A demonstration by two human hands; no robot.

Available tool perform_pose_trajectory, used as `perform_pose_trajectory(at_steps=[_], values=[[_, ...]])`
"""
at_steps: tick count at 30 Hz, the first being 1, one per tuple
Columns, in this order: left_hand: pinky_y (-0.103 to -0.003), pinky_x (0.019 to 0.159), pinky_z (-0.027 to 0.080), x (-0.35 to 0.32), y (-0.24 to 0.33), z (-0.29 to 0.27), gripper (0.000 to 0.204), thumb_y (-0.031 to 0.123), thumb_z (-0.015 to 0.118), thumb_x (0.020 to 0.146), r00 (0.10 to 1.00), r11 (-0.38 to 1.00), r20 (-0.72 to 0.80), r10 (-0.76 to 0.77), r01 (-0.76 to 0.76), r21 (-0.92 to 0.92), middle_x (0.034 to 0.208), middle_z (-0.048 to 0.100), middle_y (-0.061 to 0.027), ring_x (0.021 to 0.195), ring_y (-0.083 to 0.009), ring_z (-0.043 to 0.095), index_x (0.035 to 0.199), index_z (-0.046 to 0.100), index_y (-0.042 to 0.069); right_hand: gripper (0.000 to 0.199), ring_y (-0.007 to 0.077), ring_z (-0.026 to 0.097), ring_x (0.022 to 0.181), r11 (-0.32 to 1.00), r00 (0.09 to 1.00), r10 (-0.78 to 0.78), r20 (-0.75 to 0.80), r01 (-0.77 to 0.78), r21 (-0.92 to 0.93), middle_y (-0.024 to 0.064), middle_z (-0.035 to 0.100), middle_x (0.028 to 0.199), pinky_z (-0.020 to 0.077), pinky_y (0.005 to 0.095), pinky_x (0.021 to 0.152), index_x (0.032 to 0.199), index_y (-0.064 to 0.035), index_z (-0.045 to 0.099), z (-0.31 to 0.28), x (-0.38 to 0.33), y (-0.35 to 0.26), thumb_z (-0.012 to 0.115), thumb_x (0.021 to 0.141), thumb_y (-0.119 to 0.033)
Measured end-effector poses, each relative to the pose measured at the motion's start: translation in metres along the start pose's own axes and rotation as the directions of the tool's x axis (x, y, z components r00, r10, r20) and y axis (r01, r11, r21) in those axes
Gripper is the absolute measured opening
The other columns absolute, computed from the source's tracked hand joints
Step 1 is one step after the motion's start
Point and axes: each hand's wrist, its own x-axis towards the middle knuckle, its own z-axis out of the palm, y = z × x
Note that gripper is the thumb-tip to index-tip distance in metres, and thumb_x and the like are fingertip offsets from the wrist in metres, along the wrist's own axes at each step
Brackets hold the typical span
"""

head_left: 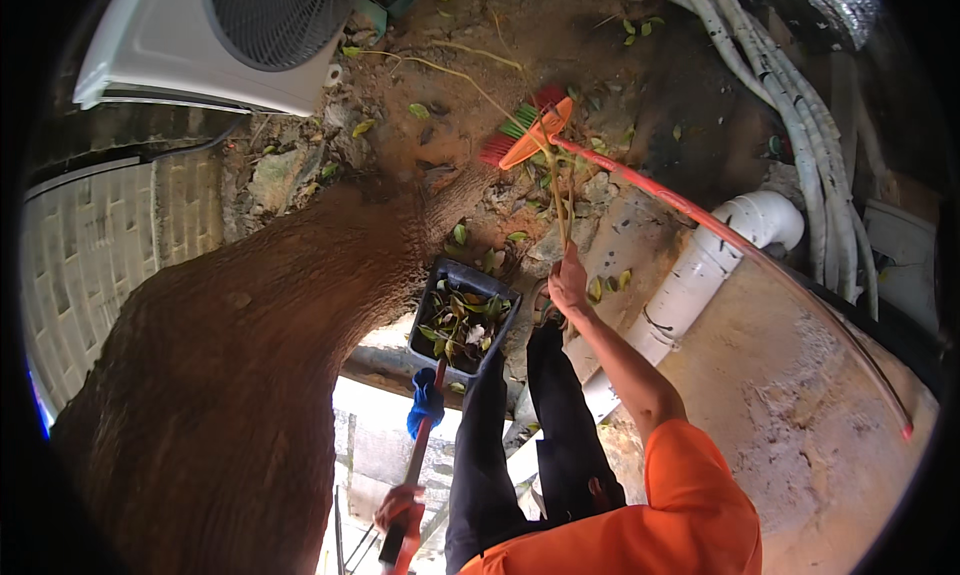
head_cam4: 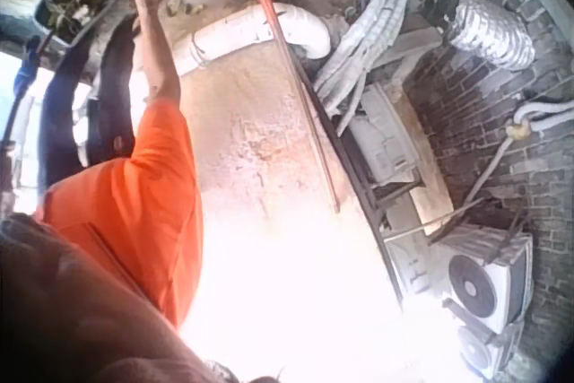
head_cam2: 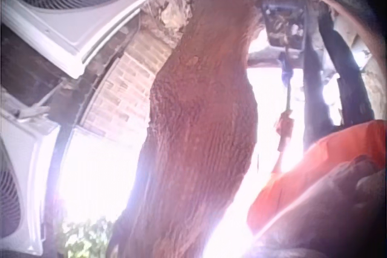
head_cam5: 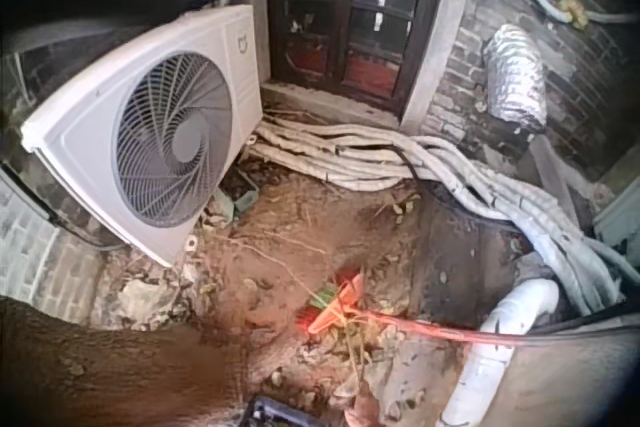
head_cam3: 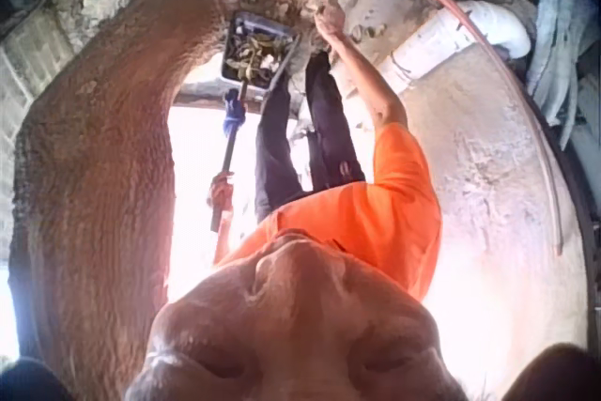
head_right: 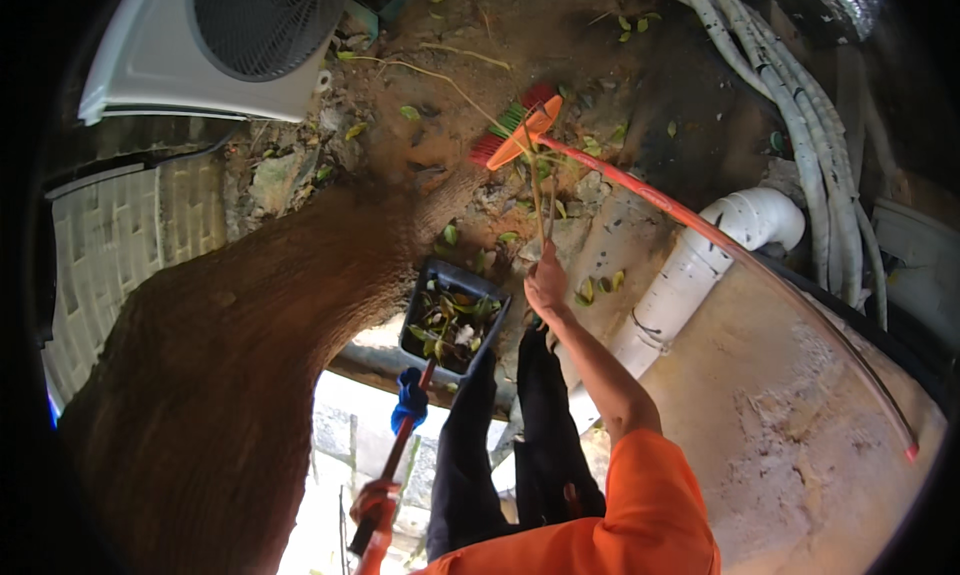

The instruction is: The person sweeps leaves and debris from a narrow outdoor alleyway using a broom and dustpan. They gather the debris into the dustpan and then manually pick up and bundle several long, dry branches found in the area.

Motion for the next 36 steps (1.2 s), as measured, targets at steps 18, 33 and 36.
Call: perform_pose_trajectory(at_steps=[18,33,36], values=[[-0.025,0.057,0.045,0.100,0.089,0.108,0.007,0.009,0.067,0.081,0.985,0.988,-0.146,0.095,-0.112,-0.110,0.070,0.061,-0.0052,0.060,-0.0103,0.055,0.079,0.062,0.004,0.067,0.0094,0.042,0.047,0.996,0.985,-0.079,0.152,0.073,0.043,0.0063,0.053,0.072,0.0370,0.0223,0.043,0.139,-0.0116,0.030,-0.052,-0.362,-0.152,0.036,0.077,0.010],[-0.023,0.064,0.049,0.118,0.033,0.151,0.026,0.002,0.074,0.073,0.933,0.920,-0.085,0.349,-0.359,-0.160,0.094,0.059,-0.0044,0.081,-0.0118,0.058,0.094,0.059,0.005,0.035,0.0094,0.040,0.042,0.984,0.946,-0.088,0.311,0.034,0.177,0.0061,0.051,0.068,0.0314,0.0218,0.040,0.122,-0.0013,0.050,-0.051,-0.420,-0.201,0.048,0.087,-0.001],[-0.036,0.075,0.048,0.117,0.039,0.132,0.037,0.014,0.077,0.067,0.977,0.971,-0.033,0.209,-0.211,-0.113,0.098,0.059,-0.0099,0.088,-0.0258,0.059,0.098,0.059,0.008,0.035,0.0103,0.041,0.042,0.979,0.936,-0.085,0.342,0.014,0.205,0.0067,0.051,0.069,0.0319,0.0223,0.040,0.123,0.0007,0.048,-0.052,-0.425,-0.205,0.049,0.088,-0.002]])
